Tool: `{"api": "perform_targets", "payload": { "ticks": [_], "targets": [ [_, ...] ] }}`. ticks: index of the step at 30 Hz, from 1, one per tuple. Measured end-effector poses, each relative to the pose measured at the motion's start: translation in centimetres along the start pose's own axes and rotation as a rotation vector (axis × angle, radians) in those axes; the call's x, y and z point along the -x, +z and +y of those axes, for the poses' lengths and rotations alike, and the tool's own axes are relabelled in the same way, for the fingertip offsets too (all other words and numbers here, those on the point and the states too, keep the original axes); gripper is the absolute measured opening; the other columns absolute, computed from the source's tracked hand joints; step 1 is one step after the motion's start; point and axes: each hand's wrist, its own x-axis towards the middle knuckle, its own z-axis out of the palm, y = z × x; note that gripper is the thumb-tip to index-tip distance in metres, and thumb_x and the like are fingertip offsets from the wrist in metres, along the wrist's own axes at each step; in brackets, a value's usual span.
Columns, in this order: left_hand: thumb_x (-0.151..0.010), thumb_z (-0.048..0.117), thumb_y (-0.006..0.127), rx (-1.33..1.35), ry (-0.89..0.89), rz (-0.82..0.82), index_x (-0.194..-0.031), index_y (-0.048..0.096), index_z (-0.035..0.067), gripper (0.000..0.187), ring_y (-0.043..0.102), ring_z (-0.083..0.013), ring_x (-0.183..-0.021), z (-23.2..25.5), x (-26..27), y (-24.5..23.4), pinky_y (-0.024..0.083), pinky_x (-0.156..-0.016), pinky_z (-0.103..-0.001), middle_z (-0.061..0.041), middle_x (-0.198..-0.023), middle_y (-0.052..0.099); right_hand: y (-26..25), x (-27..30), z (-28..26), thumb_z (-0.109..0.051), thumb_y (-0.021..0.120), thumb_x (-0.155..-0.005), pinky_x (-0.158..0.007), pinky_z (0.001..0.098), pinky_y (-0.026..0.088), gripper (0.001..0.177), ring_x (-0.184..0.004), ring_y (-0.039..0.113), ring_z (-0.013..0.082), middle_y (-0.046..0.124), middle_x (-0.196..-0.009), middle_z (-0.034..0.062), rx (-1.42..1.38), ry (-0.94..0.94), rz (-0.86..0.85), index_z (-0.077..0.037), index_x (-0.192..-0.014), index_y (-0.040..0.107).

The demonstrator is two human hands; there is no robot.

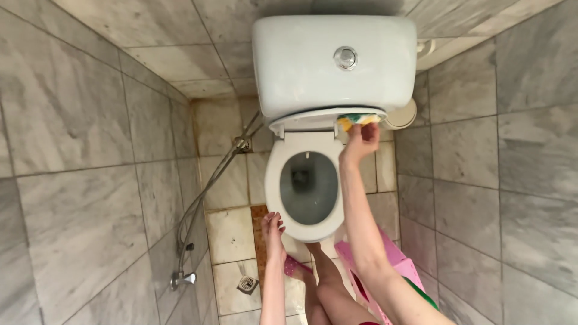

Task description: Cleaning the toilet and sink using a sponge and cleaning liquid.

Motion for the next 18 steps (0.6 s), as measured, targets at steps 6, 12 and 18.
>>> {"api": "perform_targets", "payload": {
  "ticks": [6, 12, 18],
  "targets": [
    [-0.092, 0.025, 0.067, 0.025, -0.034, 0.023, -0.118, 0.059, 0.011, 0.030, 0.056, -0.0127, -0.092, -0.1, -1.0, -0.1, 0.047, -0.081, -0.031, -0.002, -0.105, 0.062, 5.2, 8.0, 4.8, 0.009, 0.069, -0.088, -0.090, 0.0315, 0.054, 0.050, -0.104, 0.062, 0.0169, 0.063, -0.119, 0.0069, -0.034, 0.107, -0.123, -0.001, -0.134, 0.051],
    [-0.091, 0.023, 0.066, 0.033, -0.008, 0.044, -0.117, 0.060, 0.012, 0.029, 0.056, -0.0123, -0.092, -0.5, -1.1, -1.6, 0.047, -0.081, -0.031, -0.001, -0.105, 0.063, 7.5, 14.3, 16.9, 0.009, 0.071, -0.079, -0.096, 0.0299, 0.051, 0.055, -0.106, 0.064, 0.0166, 0.066, -0.116, 0.0063, 0.069, 0.156, -0.094, -0.002, -0.130, 0.054],
    [-0.093, 0.022, 0.068, 0.069, 0.055, 0.056, -0.114, 0.059, 0.009, 0.027, 0.057, -0.0142, -0.093, -1.5, -3.3, -3.4, 0.046, -0.081, -0.032, -0.003, -0.105, 0.062, 2.9, 11.4, 32.8, 0.004, 0.074, -0.080, -0.083, 0.0326, 0.056, 0.035, -0.091, 0.070, 0.0179, 0.073, -0.102, 0.0060, 0.403, 0.156, -0.092, -0.001, -0.114, 0.066]
  ]
}}
